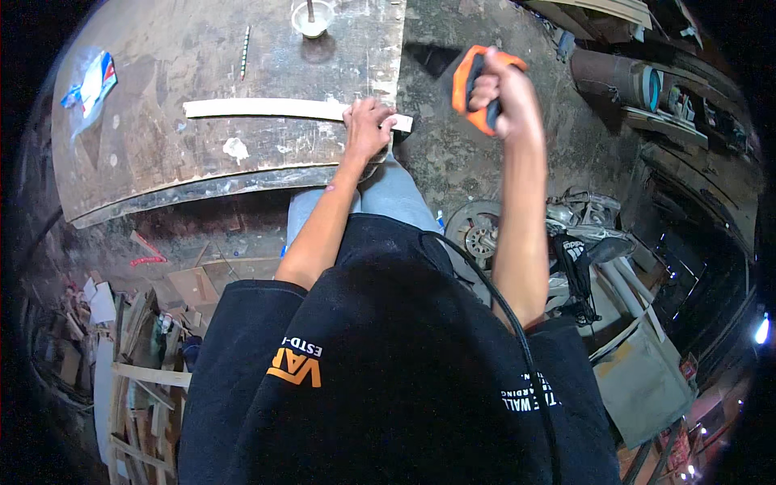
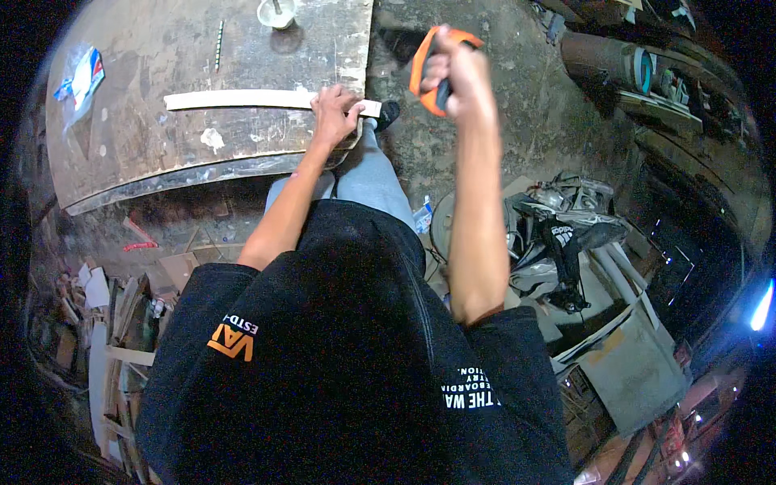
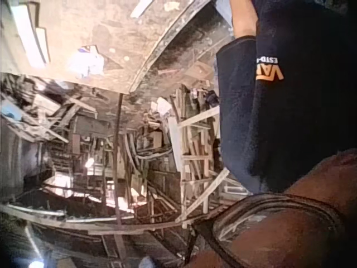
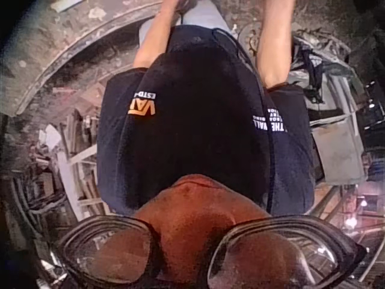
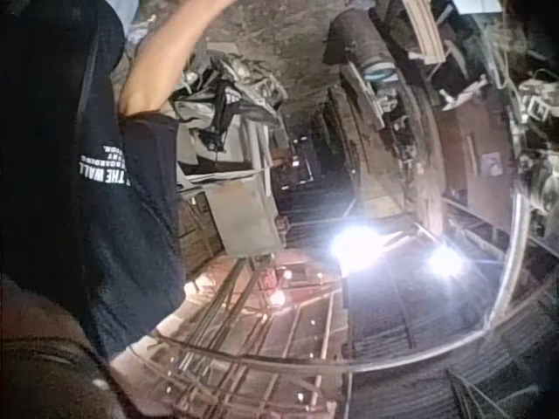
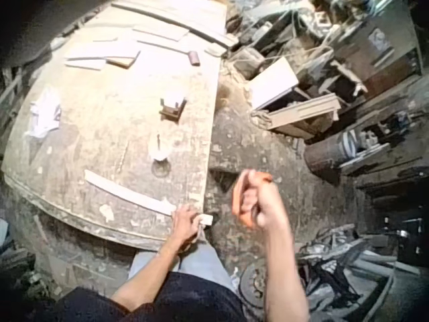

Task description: Sawing a piece of wood and gluing it to a wooden block.

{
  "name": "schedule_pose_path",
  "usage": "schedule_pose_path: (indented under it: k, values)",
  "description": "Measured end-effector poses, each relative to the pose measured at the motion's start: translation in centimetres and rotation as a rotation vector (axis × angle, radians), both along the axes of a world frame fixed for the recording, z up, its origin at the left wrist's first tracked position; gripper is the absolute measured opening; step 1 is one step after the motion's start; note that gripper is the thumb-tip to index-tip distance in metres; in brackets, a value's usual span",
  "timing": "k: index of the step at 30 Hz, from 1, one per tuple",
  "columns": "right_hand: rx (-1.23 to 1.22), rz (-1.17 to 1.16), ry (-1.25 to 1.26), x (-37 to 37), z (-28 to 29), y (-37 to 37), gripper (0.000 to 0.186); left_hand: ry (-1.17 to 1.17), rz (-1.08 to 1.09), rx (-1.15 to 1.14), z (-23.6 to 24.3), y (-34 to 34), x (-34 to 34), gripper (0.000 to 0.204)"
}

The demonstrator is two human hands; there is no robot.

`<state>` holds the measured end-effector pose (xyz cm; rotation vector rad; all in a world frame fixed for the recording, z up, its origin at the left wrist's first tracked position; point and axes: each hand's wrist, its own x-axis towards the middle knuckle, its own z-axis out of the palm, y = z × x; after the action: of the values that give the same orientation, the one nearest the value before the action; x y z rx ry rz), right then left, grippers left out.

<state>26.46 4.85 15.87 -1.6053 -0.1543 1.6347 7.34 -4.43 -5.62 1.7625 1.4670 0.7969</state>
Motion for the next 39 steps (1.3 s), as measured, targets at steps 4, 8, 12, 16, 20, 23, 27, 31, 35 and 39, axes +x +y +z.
schedule_pose_path:
  k: [4, 8, 12, 16, 20, 23, 27, 31, 35, 39]
  values:
    - [0.244, 0.054, -0.097, 2.7, 5.8, 0.3, 0.037, 0.023, 0.001, -0.021, -0.1, 0.0, -0.5, 0.019]
    - [0.273, 0.066, -0.515, 0.8, 3.9, -1.5, 0.034, 0.127, -0.139, -0.001, 1.0, -0.1, -1.1, 0.035]
    - [0.336, 0.382, -1.201, -0.6, -2.1, -3.4, 0.033, 0.289, -0.245, 0.039, 1.5, 0.0, -2.6, 0.043]
    - [0.351, 0.457, -1.34, -0.7, -6.1, -5.8, 0.023, 0.248, -0.293, 0.097, 4.5, -1.1, -4.0, 0.04]
    - [0.332, 0.575, -1.424, -0.1, -8.9, -9.0, 0.024, 0.166, -0.291, 0.148, 9.8, -2.0, -6.4, 0.039]
    - [0.386, 0.551, -1.502, -0.4, -9.9, -13.3, 0.023, 0.107, -0.292, 0.192, 13.9, -3.0, -8.4, 0.039]
    - [0.681, 0.403, -1.623, -0.6, -10.3, -18.6, 0.021, 0.024, -0.266, 0.234, 18.7, -4.0, -10.3, 0.042]
    - [0.921, 0.396, -1.573, -2.7, -7.4, -19.3, 0.023, -0.118, -0.175, 0.294, 22.1, -5.3, -12.4, 0.047]
    - [1.216, 0.559, -1.531, -4.6, -6.6, -18.6, 0.022, -0.161, -0.19, 0.339, 27.9, -6.5, -14.1, 0.047]
    - [1.438, 0.779, -1.361, -7.7, -6.7, -16.9, 0.016, -0.185, -0.214, 0.417, 31.8, -7.8, -16.4, 0.043]
